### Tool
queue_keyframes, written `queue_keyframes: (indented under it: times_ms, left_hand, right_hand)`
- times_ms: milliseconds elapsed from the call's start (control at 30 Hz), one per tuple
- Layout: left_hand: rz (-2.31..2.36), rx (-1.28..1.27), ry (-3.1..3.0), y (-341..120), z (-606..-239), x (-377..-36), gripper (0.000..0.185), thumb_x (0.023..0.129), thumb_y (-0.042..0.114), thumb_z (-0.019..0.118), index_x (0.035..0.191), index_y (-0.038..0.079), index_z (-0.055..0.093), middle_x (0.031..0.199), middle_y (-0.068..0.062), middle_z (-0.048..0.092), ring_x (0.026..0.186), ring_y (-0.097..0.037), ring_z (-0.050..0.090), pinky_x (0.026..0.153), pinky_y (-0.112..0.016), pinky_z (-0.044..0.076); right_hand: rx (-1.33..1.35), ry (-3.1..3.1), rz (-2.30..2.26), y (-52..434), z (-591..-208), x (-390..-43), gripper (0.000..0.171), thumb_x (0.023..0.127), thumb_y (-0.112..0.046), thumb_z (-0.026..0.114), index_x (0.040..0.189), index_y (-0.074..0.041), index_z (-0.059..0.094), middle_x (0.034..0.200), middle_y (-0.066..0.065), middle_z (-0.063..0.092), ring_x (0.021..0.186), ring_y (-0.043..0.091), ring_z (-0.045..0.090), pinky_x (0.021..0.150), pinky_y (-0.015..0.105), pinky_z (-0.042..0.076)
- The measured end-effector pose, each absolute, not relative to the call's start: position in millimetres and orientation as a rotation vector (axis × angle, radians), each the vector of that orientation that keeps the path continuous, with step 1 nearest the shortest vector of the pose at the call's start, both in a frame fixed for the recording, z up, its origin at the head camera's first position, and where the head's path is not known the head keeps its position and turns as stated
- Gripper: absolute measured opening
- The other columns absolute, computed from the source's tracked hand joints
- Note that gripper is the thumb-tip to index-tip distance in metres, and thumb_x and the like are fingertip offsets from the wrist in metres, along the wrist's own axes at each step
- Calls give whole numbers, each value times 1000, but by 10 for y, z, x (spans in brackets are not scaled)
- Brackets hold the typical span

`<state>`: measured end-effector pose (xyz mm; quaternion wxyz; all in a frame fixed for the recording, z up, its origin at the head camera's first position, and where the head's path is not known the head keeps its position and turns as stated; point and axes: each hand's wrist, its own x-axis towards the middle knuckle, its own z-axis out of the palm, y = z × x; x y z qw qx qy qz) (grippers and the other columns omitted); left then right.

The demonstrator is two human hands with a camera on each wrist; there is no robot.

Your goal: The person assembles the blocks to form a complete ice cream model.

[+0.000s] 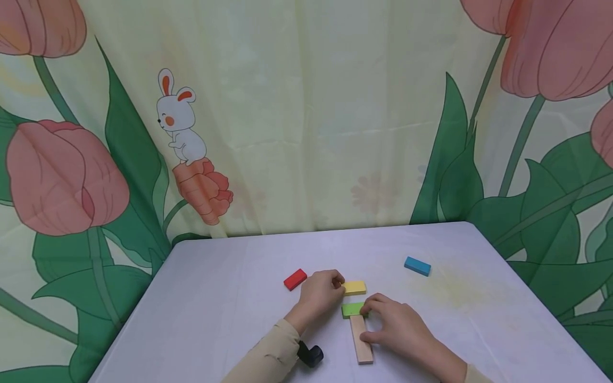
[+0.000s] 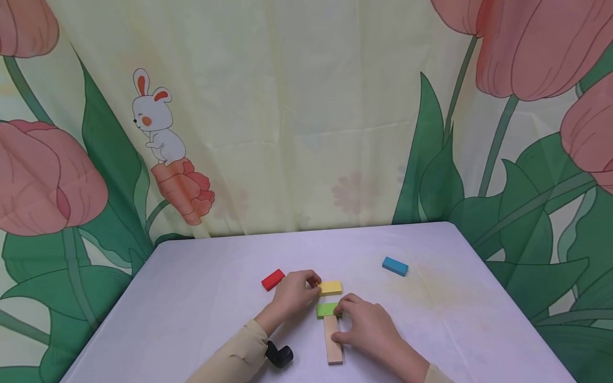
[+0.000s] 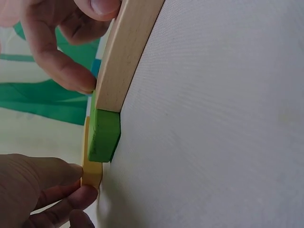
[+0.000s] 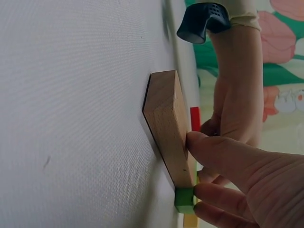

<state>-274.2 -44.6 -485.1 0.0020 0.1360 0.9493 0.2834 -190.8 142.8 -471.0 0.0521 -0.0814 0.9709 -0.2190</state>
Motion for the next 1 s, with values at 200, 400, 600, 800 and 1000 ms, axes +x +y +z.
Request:
queue_keyframes:
  times_ms: [200, 400, 600, 800, 1000]
  left_hand:
    - [897, 426, 2977, -459, -4835, -2730, 11, 92, 22, 77, 102, 19, 76, 80, 12, 64, 71, -6, 54, 64, -22, 46]
    - [884, 425, 2996, -477, -4843, -2720, 10, 93, 23, 77, 102, 19, 77, 82, 11, 66, 72, -6, 54, 64, -22, 47]
    - [952, 376, 2996, -511, -4848, -2692, 13, 98, 27, 70, 105, 19, 78, 89, 9, 71, 74, -5, 56, 65, -21, 49]
    - [1077, 269, 2931, -591, -4829, -2656, 14, 99, 27, 68, 107, 20, 77, 92, 10, 70, 78, -8, 56, 69, -25, 51]
    - [1099, 295, 2887, -640, -4829, -2634, 15, 99, 24, 67, 109, 20, 77, 93, 9, 69, 77, -9, 55, 67, -25, 48]
  right_hand:
    - [-225, 2955, -664, 1418, -4707, -1912, 38, 66, -46, 95, 93, -35, 71, 115, -16, 64, 98, 12, 65, 90, 48, 56]
    - [-201, 2956, -730, 1436, -4730, -1915, 43, 68, -49, 94, 102, -33, 73, 116, -16, 67, 106, 16, 67, 96, 53, 52]
    - [-75, 2918, -1014, 1530, -4730, -1977, 31, 85, -40, 84, 113, -29, 74, 122, -10, 70, 79, 15, 61, 69, 34, 53]
    - [13, 2824, -1166, 1583, -4729, -2134, 28, 97, -28, 71, 124, -19, 72, 131, 5, 69, 84, 19, 60, 65, 33, 52]
    - [-10, 2822, -1149, 1573, -4801, -2245, 28, 103, -23, 62, 129, -17, 70, 140, 10, 65, 134, 39, 56, 100, 57, 53]
